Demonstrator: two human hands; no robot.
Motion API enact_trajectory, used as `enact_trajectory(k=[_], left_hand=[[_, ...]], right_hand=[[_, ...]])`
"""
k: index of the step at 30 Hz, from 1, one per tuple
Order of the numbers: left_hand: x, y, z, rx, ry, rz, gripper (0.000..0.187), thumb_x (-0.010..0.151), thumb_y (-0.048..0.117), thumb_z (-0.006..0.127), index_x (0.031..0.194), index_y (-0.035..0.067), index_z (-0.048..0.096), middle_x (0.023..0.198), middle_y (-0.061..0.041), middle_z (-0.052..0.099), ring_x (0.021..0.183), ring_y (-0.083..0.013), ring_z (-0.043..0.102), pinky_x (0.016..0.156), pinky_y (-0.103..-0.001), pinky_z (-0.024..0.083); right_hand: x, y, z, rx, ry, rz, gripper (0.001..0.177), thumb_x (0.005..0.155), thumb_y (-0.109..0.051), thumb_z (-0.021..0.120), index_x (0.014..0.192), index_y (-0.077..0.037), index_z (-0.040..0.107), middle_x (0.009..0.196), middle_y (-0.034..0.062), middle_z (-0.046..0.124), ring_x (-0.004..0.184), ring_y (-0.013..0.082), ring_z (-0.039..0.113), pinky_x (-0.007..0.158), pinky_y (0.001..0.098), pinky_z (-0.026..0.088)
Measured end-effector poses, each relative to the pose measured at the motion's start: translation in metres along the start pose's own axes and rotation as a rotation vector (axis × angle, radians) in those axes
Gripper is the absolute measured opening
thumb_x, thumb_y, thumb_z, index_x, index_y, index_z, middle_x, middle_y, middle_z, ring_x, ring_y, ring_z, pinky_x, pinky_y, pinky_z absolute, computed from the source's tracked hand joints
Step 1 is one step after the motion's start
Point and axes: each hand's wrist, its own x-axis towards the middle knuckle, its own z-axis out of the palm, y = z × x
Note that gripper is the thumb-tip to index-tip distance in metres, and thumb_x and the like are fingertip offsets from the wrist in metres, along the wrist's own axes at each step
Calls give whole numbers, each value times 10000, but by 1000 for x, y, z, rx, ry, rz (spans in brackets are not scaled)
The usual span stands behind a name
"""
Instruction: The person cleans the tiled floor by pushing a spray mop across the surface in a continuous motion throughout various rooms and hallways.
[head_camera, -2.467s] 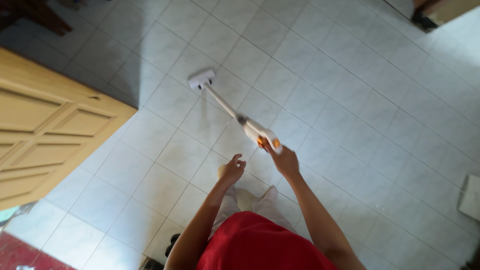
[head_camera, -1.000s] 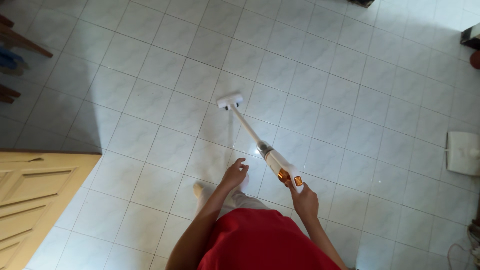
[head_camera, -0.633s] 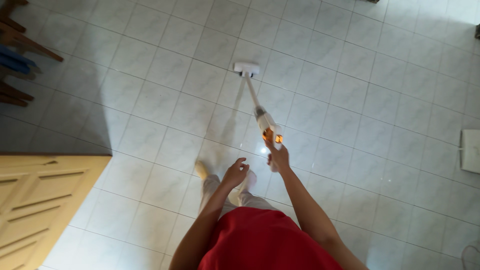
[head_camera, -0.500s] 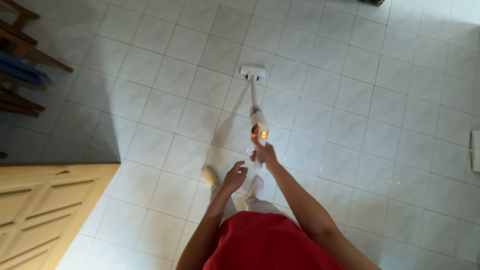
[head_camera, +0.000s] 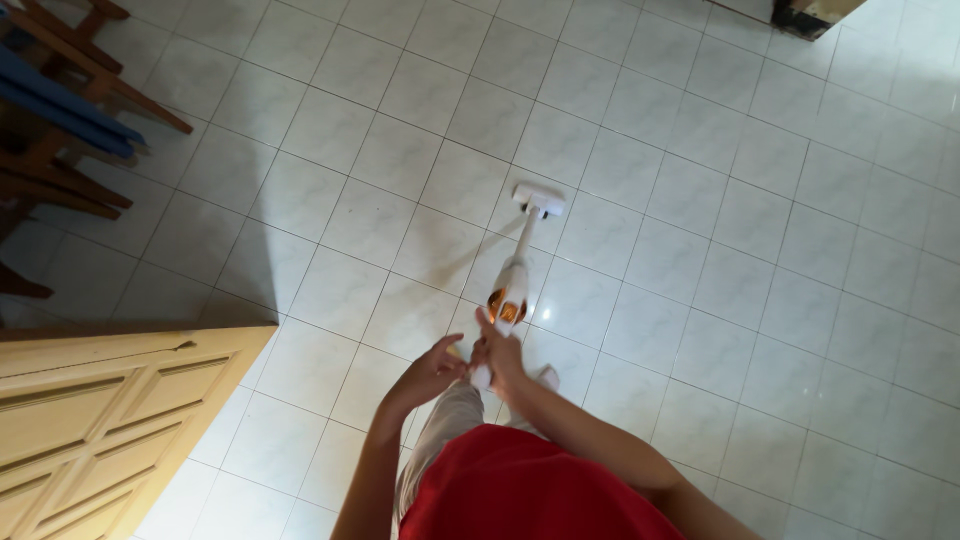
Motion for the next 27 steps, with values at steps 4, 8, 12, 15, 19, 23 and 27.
enact_trajectory(k=[4,8,12,15,19,23,27], left_hand=[[39,-11,5,-19,162,-35,540,964,248,627,1462,78,507,1059,-100,765,1004,-186,724,879,-332,568],[58,2,10,-85,118,-55,517,968,288,614,1432,76,535,1055,-112,762,950,-185,741,837,-326,567],[69,12,9,-93,132,-83,492,979,299,585,1409,63,558,1025,-107,786,924,-186,760,843,-317,571],[79,18,11,-69,179,-145,465,995,306,551,1394,69,582,1010,-91,789,916,-171,756,854,-315,566],[97,32,17,-97,179,-128,449,997,292,554,1382,65,596,1016,-88,790,913,-173,758,860,-314,568],[121,44,29,-91,208,-160,430,996,306,560,1363,90,618,1021,-64,793,919,-158,751,841,-313,561],[148,52,42,-92,227,-134,423,991,309,563,1345,85,628,1028,-63,788,929,-151,751,829,-311,566]], right_hand=[[69,-35,-18,-101,189,-159,533,843,-449,854,841,-2,563,583,74,544,398,174,531,380,343,479],[121,-90,-59,-517,517,-564,552,856,-457,786,921,-16,460,586,69,549,389,166,530,322,361,458],[126,-159,-86,-564,486,-506,497,926,-433,766,911,10,541,597,83,555,414,158,513,330,352,410],[126,-196,-86,-570,393,-408,333,909,-274,753,896,1,565,581,67,526,400,146,492,333,340,410],[119,-200,-93,-622,375,-361,173,840,-107,740,889,-27,594,569,75,551,381,153,509,328,344,415],[80,-181,-140,-512,197,-198,209,829,4,733,882,-20,532,536,28,457,337,136,375,289,342,280],[-1,-188,-193,-791,101,-98,163,841,-25,732,949,-6,611,525,45,471,344,117,402,301,304,329]])
